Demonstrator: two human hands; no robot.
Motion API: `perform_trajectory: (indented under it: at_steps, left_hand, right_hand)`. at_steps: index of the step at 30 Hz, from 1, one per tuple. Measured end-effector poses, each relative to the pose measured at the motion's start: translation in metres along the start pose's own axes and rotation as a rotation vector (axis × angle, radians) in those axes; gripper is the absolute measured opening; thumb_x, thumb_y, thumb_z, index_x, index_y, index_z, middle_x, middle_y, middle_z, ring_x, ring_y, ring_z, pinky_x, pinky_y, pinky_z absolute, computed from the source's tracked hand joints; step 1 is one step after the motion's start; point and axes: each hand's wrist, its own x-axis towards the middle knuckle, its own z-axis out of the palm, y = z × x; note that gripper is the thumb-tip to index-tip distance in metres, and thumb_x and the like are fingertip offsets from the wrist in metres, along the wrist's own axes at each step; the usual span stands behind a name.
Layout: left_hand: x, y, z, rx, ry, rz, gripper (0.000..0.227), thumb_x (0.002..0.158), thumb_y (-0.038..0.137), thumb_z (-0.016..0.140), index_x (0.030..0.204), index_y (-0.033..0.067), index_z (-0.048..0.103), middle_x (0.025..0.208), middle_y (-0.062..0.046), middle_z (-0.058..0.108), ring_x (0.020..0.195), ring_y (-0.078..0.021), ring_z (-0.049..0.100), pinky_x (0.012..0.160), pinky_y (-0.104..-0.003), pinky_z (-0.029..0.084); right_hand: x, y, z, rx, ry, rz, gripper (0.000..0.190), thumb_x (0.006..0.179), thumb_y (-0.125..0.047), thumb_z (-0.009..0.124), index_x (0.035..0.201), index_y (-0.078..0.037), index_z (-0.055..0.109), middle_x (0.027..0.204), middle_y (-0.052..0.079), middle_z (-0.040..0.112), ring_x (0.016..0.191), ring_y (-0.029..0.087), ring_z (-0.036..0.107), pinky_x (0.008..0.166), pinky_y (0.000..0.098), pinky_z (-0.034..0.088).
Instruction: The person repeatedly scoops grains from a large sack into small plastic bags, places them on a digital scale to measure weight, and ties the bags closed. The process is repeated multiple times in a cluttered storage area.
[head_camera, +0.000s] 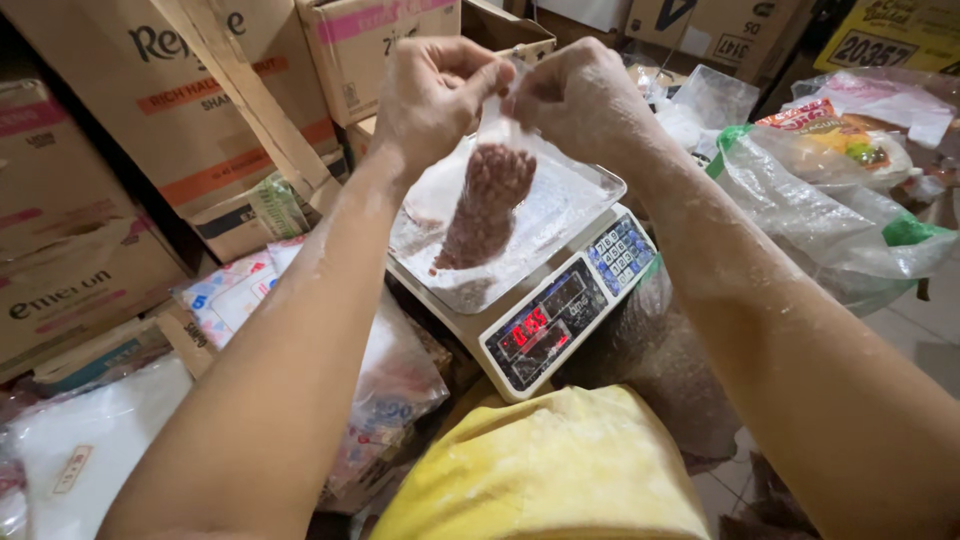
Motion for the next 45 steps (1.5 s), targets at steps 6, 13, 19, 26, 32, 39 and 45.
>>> perform_trajectory:
  at_steps: [6,13,19,26,32,39,45]
  left_hand:
    - [-0.012,-0.033,-0.009,-0.202,-0.007,0.002,0.01,0.096,0.016,0.073,0.099,0.0074,0.078,0.087,-0.001,0.078,0.074,-0.0034,0.075,0.065,-0.021,0.063]
    - [-0.074,-0.127,-0.003,0.632,-0.357,-0.51,0.043,0.07,0.011,0.084,0.112,0.0174,0.078,0.111,-0.009,0.076,0.102,-0.0232,0.073,0.092,-0.033,0.057]
    - [-0.108,-0.147,0.013,0.815,-0.509,-0.281,0.039,0.065,0.006,0.085,0.102,0.0114,0.077,0.111,-0.015,0.073,0.104,-0.0325,0.071,0.089,-0.042,0.058]
    - [-0.11,-0.141,0.021,0.803,-0.461,-0.349,0.021,0.076,-0.003,0.071,0.094,0.0064,0.077,0.108,-0.024,0.072,0.103,-0.0415,0.071,0.086,-0.048,0.058]
    - [-0.106,-0.129,0.021,0.805,-0.524,-0.38,0.023,0.07,0.003,0.082,0.091,0.0054,0.075,0.107,-0.023,0.071,0.104,-0.04,0.069,0.086,-0.046,0.057]
    - [-0.111,-0.124,0.011,0.698,-0.466,-0.31,0.028,0.062,0.009,0.09,0.083,0.0063,0.071,0.099,-0.017,0.074,0.096,-0.0347,0.072,0.082,-0.043,0.058]
    - [-0.101,-0.117,0.001,0.397,-0.372,-0.467,0.017,0.068,0.01,0.085,0.078,0.0063,0.072,0.083,-0.014,0.074,0.074,-0.0236,0.07,0.069,-0.035,0.057]
  right_hand:
    - [-0.005,0.005,0.018,0.133,0.057,0.064,0.016,0.096,-0.018,0.075,0.101,-0.003,0.079,0.077,0.008,0.075,0.062,0.009,0.07,0.055,0.0273,0.06]
    - [-0.015,0.015,0.028,0.233,-0.008,0.217,0.018,0.095,-0.022,0.073,0.1,-0.005,0.078,0.081,0.004,0.074,0.069,0.01,0.074,0.056,0.0266,0.064]
    - [-0.018,0.018,0.028,0.306,-0.017,0.247,0.021,0.096,-0.023,0.074,0.097,-0.002,0.076,0.077,0.002,0.07,0.069,0.01,0.074,0.058,0.0276,0.064]
    - [-0.019,0.019,0.031,0.355,-0.021,0.261,0.02,0.096,-0.023,0.073,0.098,-0.003,0.076,0.077,0.002,0.07,0.068,0.01,0.074,0.059,0.0275,0.066]
    - [-0.02,0.018,0.035,0.354,-0.013,0.282,0.02,0.096,-0.023,0.072,0.098,-0.003,0.077,0.077,0.003,0.072,0.068,0.01,0.072,0.059,0.028,0.066]
    - [-0.022,0.01,0.04,0.34,-0.012,0.279,0.019,0.096,-0.021,0.073,0.099,-0.003,0.077,0.077,0.004,0.071,0.066,0.01,0.072,0.059,0.028,0.066]
    - [-0.022,0.01,0.045,0.323,-0.013,0.305,0.018,0.096,-0.021,0.071,0.099,-0.006,0.079,0.076,0.003,0.074,0.063,0.008,0.07,0.056,0.0263,0.063]
